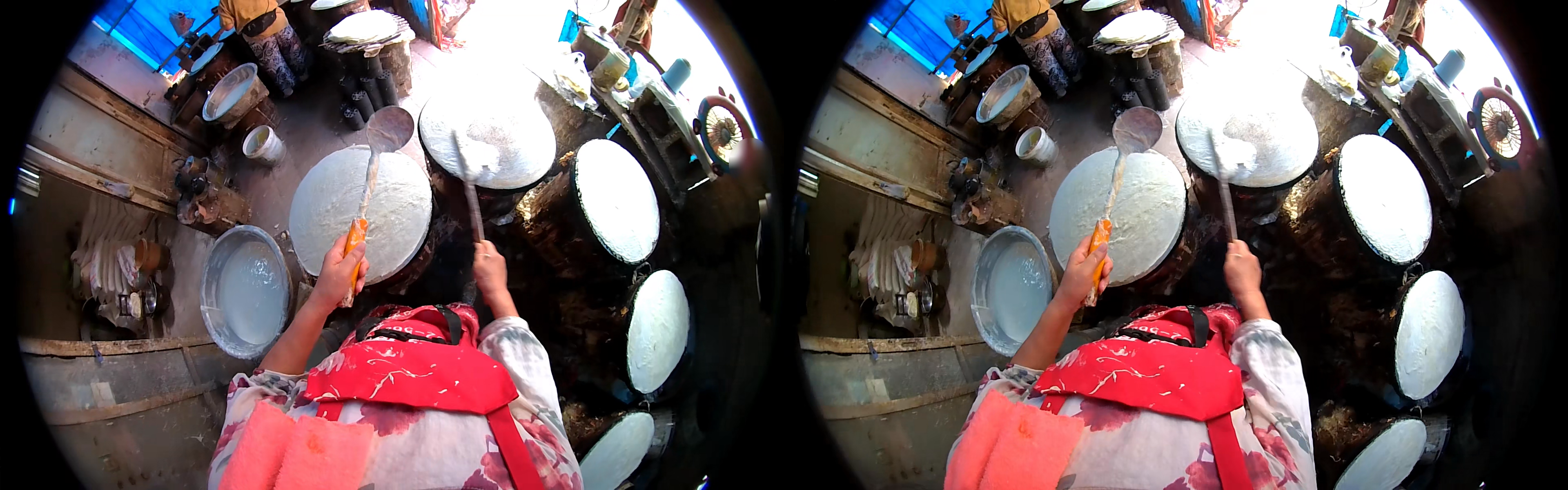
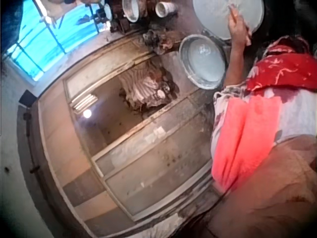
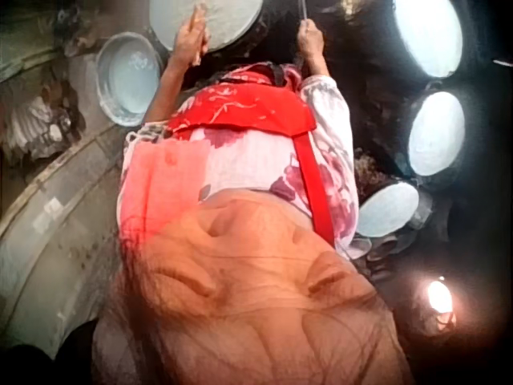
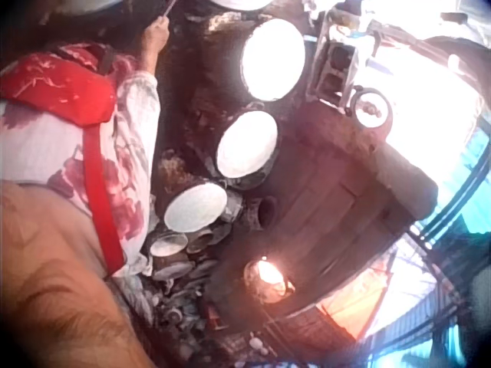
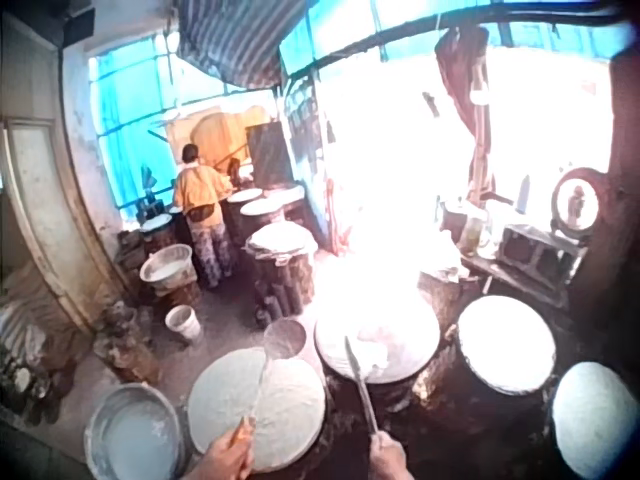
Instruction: The person pours batter onto hot griddles, spreads it evenly with a wooden tool, and flips the cooked cakes. They repeat this process across multiple griddles, removing finished cakes and placing them on a stack.
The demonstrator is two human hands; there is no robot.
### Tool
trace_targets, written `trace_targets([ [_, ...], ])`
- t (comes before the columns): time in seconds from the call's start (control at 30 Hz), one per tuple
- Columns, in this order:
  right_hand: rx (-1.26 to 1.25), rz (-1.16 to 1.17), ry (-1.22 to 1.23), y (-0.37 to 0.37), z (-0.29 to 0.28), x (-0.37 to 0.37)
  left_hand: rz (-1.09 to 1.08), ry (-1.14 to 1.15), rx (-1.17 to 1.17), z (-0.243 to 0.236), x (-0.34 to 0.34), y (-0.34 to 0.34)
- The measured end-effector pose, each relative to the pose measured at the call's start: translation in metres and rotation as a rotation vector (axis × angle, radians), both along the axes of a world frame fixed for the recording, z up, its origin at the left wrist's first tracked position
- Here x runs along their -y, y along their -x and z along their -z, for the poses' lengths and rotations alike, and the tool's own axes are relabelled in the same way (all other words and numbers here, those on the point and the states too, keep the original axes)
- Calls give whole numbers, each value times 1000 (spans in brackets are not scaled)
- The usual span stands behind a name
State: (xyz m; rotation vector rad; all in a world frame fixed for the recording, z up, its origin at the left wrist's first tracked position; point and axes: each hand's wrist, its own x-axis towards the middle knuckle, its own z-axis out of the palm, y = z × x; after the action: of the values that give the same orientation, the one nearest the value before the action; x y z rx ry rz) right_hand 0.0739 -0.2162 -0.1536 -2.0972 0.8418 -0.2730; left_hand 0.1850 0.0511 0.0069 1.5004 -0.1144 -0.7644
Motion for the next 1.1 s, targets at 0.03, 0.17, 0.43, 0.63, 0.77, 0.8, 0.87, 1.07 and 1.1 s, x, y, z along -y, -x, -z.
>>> trace_targets([
  [0.03,40,72,-77,12,-1,15,12,5,-7,2,-2,-2],
  [0.17,107,153,-250,29,10,26,33,26,-77,8,4,-1],
  [0.43,2,162,-407,56,-1,66,45,82,-167,0,33,-11],
  [0.63,-22,-111,-21,62,7,56,62,104,-159,1,62,-13],
  [0.77,-14,141,-313,65,-2,112,72,76,-179,0,76,-16],
  [0.8,-2,133,-272,64,-2,115,68,81,-175,0,79,-15],
  [0.87,62,-105,-5,69,-1,102,58,90,-168,1,83,-10],
  [1.07,-31,83,-62,59,-6,165,65,67,-207,5,105,-19],
  [1.1,-13,37,-12,57,-4,165,73,62,-200,5,109,-19],
])
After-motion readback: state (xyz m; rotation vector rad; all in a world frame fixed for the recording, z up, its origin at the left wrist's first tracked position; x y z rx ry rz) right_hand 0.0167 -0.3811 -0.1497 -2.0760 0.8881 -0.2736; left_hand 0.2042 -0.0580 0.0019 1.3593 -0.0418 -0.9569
